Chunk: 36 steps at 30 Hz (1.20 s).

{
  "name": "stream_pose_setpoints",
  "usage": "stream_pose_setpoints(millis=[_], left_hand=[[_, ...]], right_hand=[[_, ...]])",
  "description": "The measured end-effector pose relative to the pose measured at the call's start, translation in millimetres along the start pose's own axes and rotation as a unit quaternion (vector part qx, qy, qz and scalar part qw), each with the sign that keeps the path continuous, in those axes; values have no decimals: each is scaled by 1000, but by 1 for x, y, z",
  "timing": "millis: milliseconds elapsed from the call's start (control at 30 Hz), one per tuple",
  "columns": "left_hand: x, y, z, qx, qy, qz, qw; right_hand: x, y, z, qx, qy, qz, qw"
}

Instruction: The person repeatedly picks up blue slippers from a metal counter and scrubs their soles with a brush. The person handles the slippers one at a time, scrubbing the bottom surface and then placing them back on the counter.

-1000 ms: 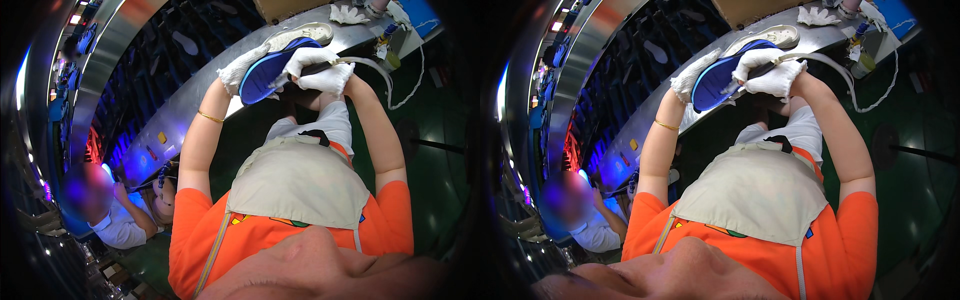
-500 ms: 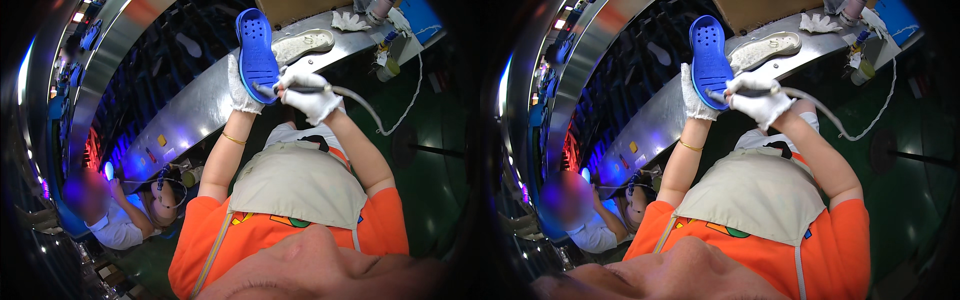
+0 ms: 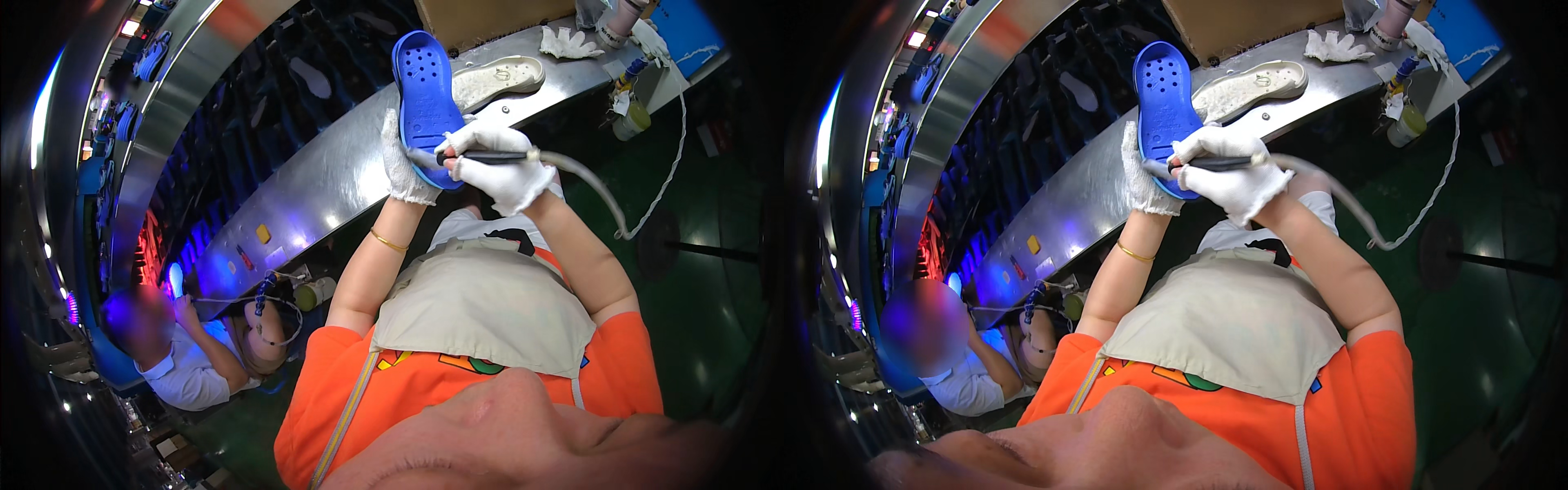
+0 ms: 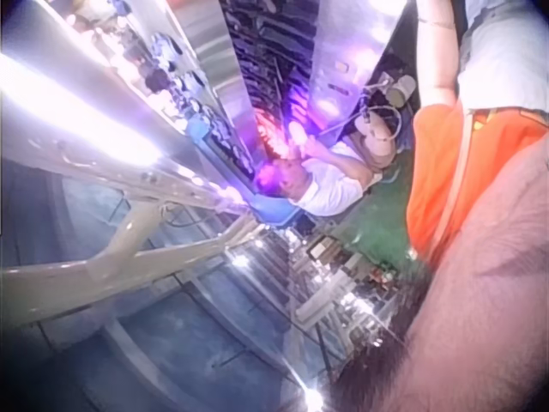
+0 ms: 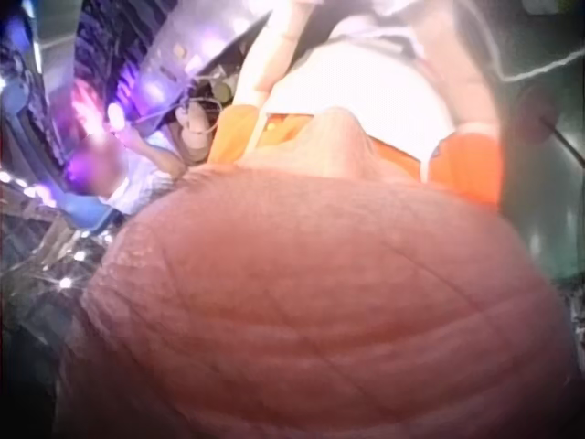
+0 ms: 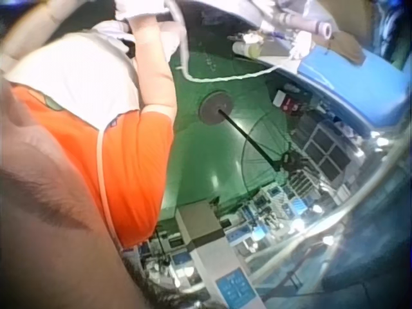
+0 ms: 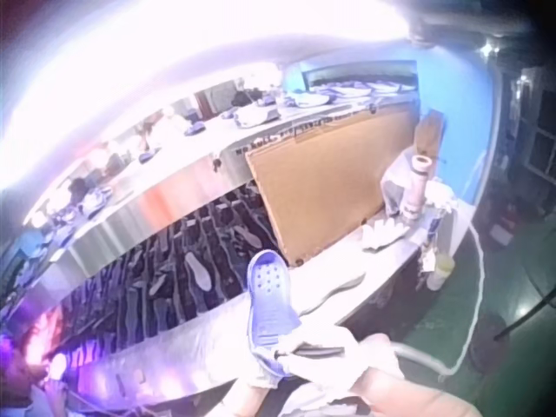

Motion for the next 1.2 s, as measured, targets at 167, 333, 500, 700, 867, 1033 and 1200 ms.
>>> stream_pose_setpoints(millis=[167, 333, 500, 700, 867, 1033, 1200], left_hand=[[55, -14, 0, -75, -169, -111, 976], [64, -16, -4, -123, -228, -154, 954], [45, -16, 2, -94, -34, -60, 993], [48, -10, 18, -82, 5, -82, 993], [58, -16, 35, -86, 132, -64, 986], [79, -13, 74, -25, 263, -61, 963], [171, 16, 138, 6, 281, -231, 931]], right_hand=[[-39, 15, 10, -30, 99, 130, 986], [-29, 22, 10, 15, 48, 79, 996], [-62, 41, 14, -12, 137, 174, 975], [-37, 32, 10, -67, -16, 24, 997], [-37, 33, -43, -205, -202, 15, 958], [-27, 27, -81, -295, -350, -68, 887], [-54, 4, -84, -177, -208, 64, 960]])
Point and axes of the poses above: each hand's wrist, its own y-axis towards the middle knuckle, its own x-axis out of the palm, z = x × y, the point moved 6 cm from there along y, towards the middle knuckle, and after that the axes turned 8 degrees about -z, right-handed, at the moved point
